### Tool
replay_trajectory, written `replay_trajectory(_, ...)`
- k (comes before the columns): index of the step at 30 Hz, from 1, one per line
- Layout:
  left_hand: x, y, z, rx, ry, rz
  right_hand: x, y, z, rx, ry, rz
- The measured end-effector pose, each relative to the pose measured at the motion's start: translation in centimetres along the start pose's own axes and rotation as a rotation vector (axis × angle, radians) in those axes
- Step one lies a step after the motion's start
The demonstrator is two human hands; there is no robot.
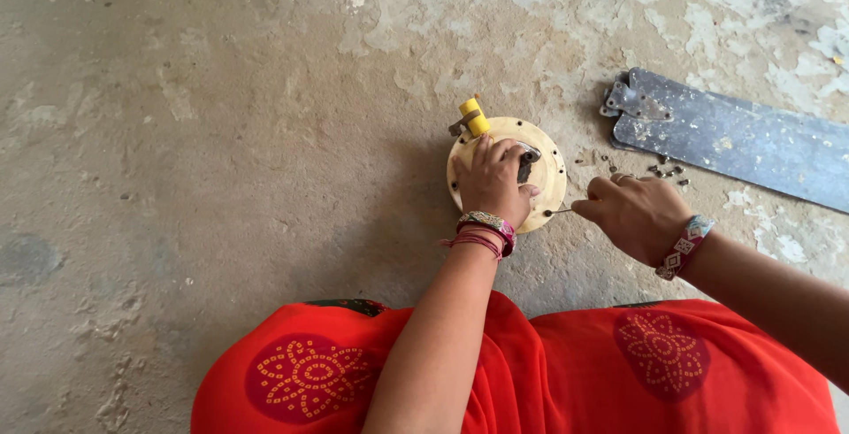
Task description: The person is assembling a ceiling fan base on the floor. They use a screwdriver to tighten screws into the base, handling the fan base and screws with both hands.
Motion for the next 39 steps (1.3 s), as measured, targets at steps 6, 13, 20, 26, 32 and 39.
replay_trajectory(6,0.0,0.0,0.1,0.008,-0.002,-0.001,0.2,-0.5,-0.1,-0.020,0.054,0.124)
replay_trajectory(13,-0.1,0.1,0.2,0.007,0.017,0.005,0.9,-0.6,0.9,-0.112,0.091,0.163)
replay_trajectory(20,-0.1,0.0,0.1,0.004,0.020,0.003,0.9,-0.9,0.6,-0.140,0.107,0.185)
replay_trajectory(26,-0.4,0.2,-0.2,0.001,0.007,-0.023,1.6,-1.7,-0.8,0.111,0.175,0.241)
replay_trajectory(32,-0.7,0.0,0.1,-0.001,-0.004,-0.018,1.4,-1.8,-0.1,0.345,0.130,0.143)
replay_trajectory(39,-1.0,0.4,0.1,0.024,-0.012,-0.020,2.5,-1.5,-0.2,0.531,0.100,0.004)
Point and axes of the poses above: each hand's wrist, its own y-axis away from the middle knuckle, its own z-axis out of the back of the hand, x = y × z, the point moved 4 cm from there along -y, towards the middle knuckle, and after that the axes turned 10 degrees about y, right-handed, at the moved point
